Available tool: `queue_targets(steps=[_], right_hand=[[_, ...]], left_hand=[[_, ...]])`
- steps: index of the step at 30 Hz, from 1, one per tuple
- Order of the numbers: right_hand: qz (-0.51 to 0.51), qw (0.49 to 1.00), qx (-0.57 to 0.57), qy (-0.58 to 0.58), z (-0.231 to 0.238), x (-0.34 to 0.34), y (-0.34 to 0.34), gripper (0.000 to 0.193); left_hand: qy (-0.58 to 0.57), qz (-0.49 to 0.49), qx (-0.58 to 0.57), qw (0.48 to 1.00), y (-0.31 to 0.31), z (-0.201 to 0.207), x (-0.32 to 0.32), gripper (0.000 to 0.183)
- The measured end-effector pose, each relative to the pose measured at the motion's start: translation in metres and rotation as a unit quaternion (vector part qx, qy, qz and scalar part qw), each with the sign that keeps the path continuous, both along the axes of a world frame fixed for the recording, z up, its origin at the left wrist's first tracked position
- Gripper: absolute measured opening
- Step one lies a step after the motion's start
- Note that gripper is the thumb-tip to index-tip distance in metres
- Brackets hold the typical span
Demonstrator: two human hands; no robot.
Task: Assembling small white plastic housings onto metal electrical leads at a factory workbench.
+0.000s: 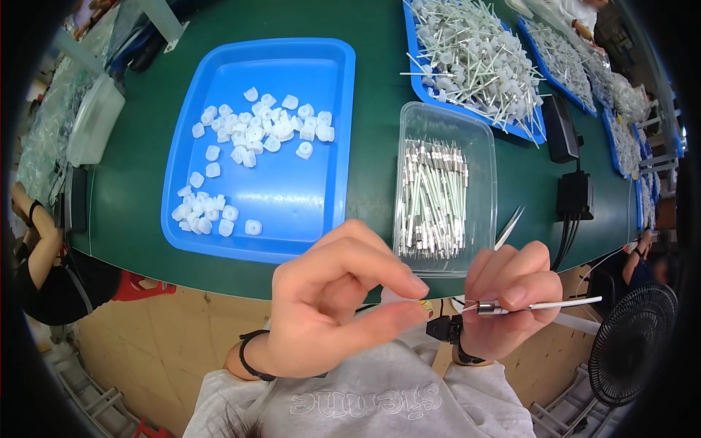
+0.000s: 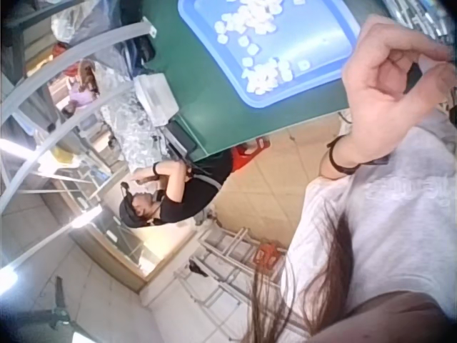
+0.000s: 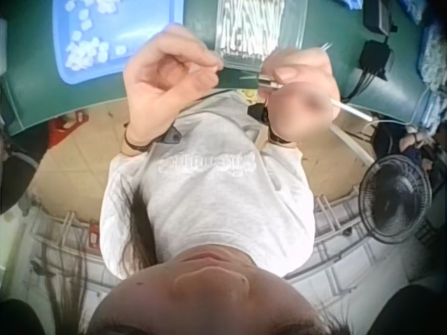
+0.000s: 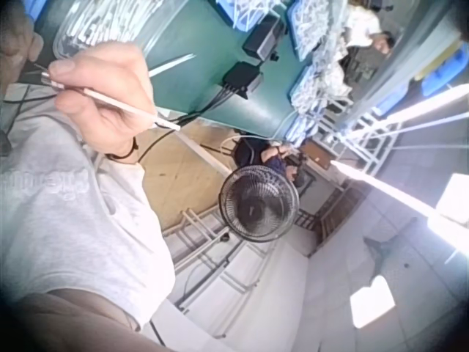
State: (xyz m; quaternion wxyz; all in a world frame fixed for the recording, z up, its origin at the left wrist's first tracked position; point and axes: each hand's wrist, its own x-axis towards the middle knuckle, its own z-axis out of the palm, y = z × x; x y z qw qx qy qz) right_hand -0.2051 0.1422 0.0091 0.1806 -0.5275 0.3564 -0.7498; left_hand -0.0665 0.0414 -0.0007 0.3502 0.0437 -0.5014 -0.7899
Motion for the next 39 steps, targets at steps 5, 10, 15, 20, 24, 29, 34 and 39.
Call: queue_targets(steps=[5,10,15,20,24,29,34,39], right_hand=[[-0.045,0.998,0.007,0.030,-0.001,0.006,0.000,0.021],[-0.082,0.992,0.011,0.100,0.004,0.010,0.000,0.020],[-0.080,0.985,0.031,0.153,0.013,0.007,0.006,0.022],[-0.079,0.972,0.081,0.205,0.020,0.008,0.013,0.028],[-0.120,0.948,0.103,0.275,0.026,0.014,0.018,0.023],[-0.161,0.926,0.131,0.315,0.029,0.024,0.023,0.021],[-0.171,0.918,0.146,0.328,0.029,0.025,0.027,0.021],[-0.192,0.926,0.130,0.299,0.025,0.029,0.022,0.021]], left_hand=[[-0.039,-0.019,0.106,0.993,0.004,0.021,0.000,0.022],[-0.046,-0.049,0.080,0.995,0.004,0.019,0.001,0.027],[-0.044,-0.056,0.110,0.991,0.006,0.019,0.000,0.028],[0.003,-0.069,0.010,0.998,0.002,0.006,-0.002,0.028],[0.000,-0.065,0.056,0.996,0.005,0.012,-0.004,0.030],[0.002,-0.072,0.049,0.996,0.007,0.009,-0.003,0.032],[0.008,-0.060,0.040,0.997,0.008,0.007,-0.004,0.033],[-0.001,-0.034,0.012,0.999,0.009,0.006,-0.006,0.034]])
